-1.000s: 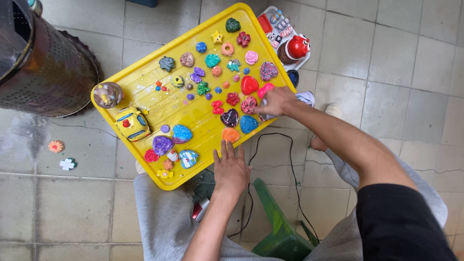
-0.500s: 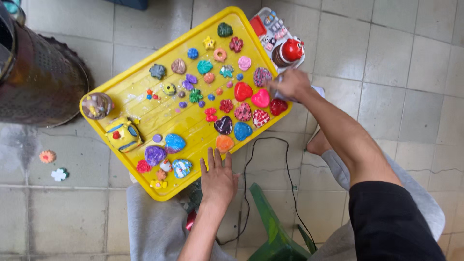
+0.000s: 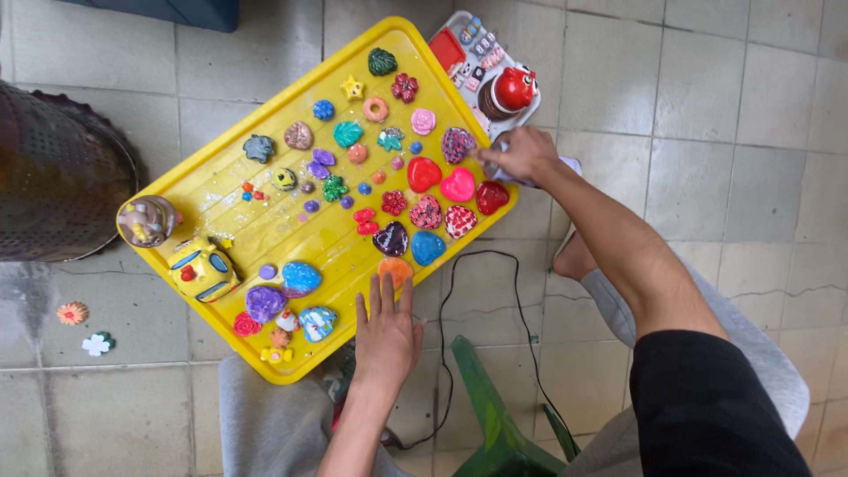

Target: The person sits on a low stool in front of a yellow tray filled with small colorful plaster ornaments such as hearts, flowers, stars and cartoon figures. They pick up and turn individual ornaments, then use a spray paint can to apply paint to the ornaments one at a time, setting each back on the tray.

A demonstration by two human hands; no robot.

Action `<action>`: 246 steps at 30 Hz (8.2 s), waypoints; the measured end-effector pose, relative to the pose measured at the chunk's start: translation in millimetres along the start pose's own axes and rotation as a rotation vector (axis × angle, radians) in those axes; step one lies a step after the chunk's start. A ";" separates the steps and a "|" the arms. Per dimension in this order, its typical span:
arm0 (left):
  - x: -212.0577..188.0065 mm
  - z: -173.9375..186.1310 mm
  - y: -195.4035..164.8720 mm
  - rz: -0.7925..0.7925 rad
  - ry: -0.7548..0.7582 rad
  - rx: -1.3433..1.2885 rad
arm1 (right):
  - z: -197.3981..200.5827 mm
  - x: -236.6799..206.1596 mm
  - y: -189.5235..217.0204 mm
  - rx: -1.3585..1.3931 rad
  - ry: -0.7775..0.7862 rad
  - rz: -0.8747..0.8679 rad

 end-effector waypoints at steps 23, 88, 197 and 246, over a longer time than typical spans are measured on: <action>13.6 0.4 -2.5 -0.072 -0.092 -0.049 | -17.5 -7.3 -34.4 0.237 -0.010 -0.183; 8.4 -8.0 -14.5 -0.035 0.051 0.025 | 37.6 7.9 19.5 0.569 -0.162 -0.507; -28.4 14.3 -17.0 0.028 -0.024 -0.071 | -10.7 -47.9 199.4 0.489 -0.056 -0.242; -24.7 15.5 -9.3 0.092 0.094 -0.035 | 4.0 4.0 226.8 0.306 -0.078 -0.003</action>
Point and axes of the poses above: each hand's wrist, its own x-axis towards the middle knuckle, its own z-axis out of the back of the hand, y = z × x, the point moved 8 cm from there along x, towards the middle knuckle, and after that the axes turned 14 degrees about -y, right-handed, at the moved point
